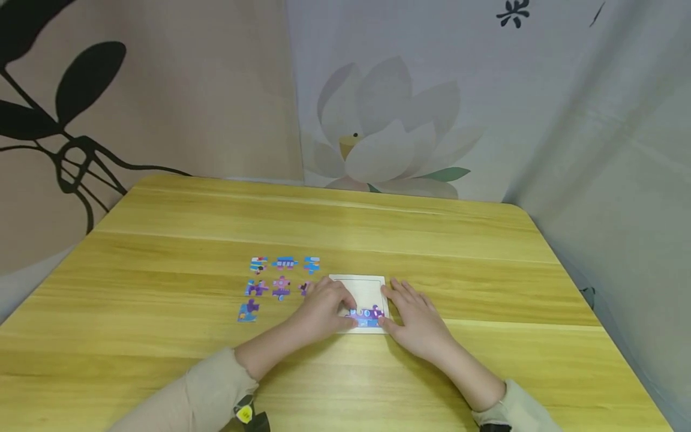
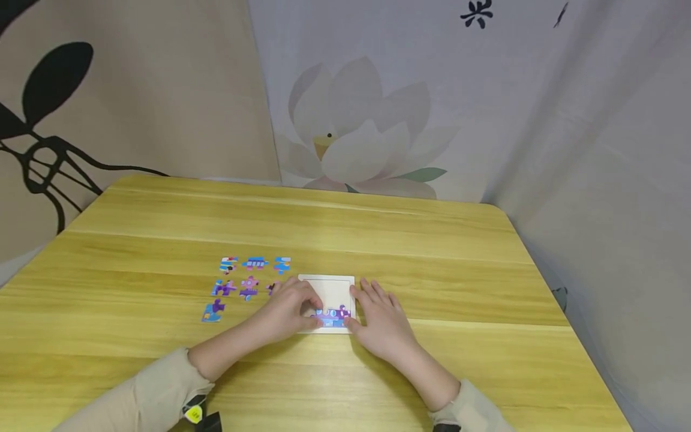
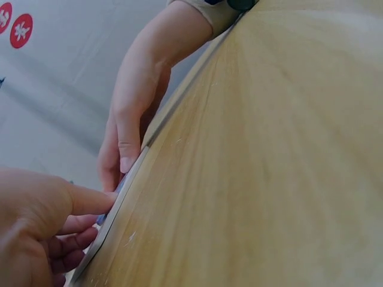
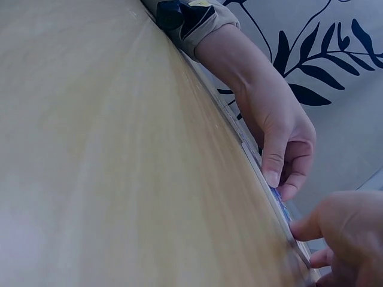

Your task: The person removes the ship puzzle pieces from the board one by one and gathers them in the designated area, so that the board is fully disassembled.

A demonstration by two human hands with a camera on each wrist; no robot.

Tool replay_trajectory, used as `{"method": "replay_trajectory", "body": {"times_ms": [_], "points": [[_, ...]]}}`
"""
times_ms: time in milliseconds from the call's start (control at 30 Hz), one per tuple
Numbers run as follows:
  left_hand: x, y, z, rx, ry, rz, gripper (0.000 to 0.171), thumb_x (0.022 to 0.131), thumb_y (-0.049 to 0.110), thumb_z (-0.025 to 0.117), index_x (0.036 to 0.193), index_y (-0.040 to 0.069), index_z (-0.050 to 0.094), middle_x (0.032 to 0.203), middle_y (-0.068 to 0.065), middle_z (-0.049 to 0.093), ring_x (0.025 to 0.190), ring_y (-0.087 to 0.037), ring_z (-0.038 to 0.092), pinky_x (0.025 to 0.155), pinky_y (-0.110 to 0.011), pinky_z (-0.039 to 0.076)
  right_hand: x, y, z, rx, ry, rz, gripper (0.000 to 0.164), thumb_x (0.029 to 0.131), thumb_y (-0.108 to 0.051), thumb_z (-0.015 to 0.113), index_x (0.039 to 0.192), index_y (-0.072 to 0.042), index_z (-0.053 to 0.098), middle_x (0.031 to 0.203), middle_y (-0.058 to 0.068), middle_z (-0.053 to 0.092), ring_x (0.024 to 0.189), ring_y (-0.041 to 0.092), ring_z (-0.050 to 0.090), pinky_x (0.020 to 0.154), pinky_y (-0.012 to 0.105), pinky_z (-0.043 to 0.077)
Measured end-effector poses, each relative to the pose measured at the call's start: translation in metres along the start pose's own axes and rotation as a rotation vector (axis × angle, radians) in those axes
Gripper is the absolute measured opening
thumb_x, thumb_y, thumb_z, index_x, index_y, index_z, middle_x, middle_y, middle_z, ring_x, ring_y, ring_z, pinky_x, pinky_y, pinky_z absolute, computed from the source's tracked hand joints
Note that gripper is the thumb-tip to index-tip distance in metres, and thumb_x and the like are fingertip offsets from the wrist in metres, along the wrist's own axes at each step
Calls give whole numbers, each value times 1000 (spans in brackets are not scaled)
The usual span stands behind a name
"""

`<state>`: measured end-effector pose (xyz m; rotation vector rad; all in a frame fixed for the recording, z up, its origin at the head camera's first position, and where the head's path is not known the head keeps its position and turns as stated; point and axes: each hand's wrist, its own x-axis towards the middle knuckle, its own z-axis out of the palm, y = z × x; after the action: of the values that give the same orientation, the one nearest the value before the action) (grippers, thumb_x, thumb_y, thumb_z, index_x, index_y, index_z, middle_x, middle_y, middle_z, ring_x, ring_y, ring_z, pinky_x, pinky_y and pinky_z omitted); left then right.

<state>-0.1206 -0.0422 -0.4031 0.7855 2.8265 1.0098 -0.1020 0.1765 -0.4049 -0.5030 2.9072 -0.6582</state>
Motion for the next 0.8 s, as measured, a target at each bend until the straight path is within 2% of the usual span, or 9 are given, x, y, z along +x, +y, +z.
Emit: {"method": "replay_trajectory", "body": {"times_ms": [67,300,467,533,600,700,767,800], "points": [[0,0,0,-5,0,4,22,71,19,84,87,11,72,86,5,63,91,-18,48,94,-58,29,0,0,0,-1,-2,4,64,93,-38,59,147,-10,38,154,11,24,142,31,15,109,58,10],[0,-3,2,-30,12,37,20,71,17,84,86,10,72,85,4,68,84,-15,50,89,-45,34,-1,-1,-1,0,-2,12,64,94,-38,59,147,-10,37,154,11,24,142,31,15,110,57,9],[0,-4,2,-62,43,64,17,71,13,84,83,12,72,73,10,60,75,-11,47,84,-39,36,0,-3,0,-1,3,17,63,93,-36,60,146,-9,39,154,12,26,142,32,16,110,57,10],[-1,-4,2,-81,57,71,15,71,11,83,81,13,72,69,12,57,72,-10,47,89,-42,36,1,-3,0,-2,8,18,63,93,-36,60,146,-9,40,154,12,26,142,33,16,110,58,10],[-1,-5,2,-100,59,63,14,72,10,83,81,13,73,68,13,54,71,-9,47,86,-41,39,1,-3,0,-3,8,19,63,93,-37,60,146,-9,40,154,12,26,142,32,16,110,58,10],[-2,-8,1,-168,50,36,11,75,7,80,81,13,73,70,12,55,72,-9,48,80,-35,46,1,-2,0,1,10,12,64,93,-38,60,146,-9,40,154,12,26,142,32,17,109,58,11],[-3,-10,1,-244,41,18,10,77,4,78,81,12,73,73,9,55,73,-11,50,68,-28,47,1,-2,0,3,8,10,64,93,-39,60,146,-9,39,154,11,26,142,32,17,110,58,11],[-3,-11,1,-281,39,19,10,78,3,77,82,12,74,75,7,56,74,-12,50,66,-27,48,1,-1,0,5,10,8,64,93,-39,60,146,-10,39,154,11,26,142,31,17,110,58,10]]}}
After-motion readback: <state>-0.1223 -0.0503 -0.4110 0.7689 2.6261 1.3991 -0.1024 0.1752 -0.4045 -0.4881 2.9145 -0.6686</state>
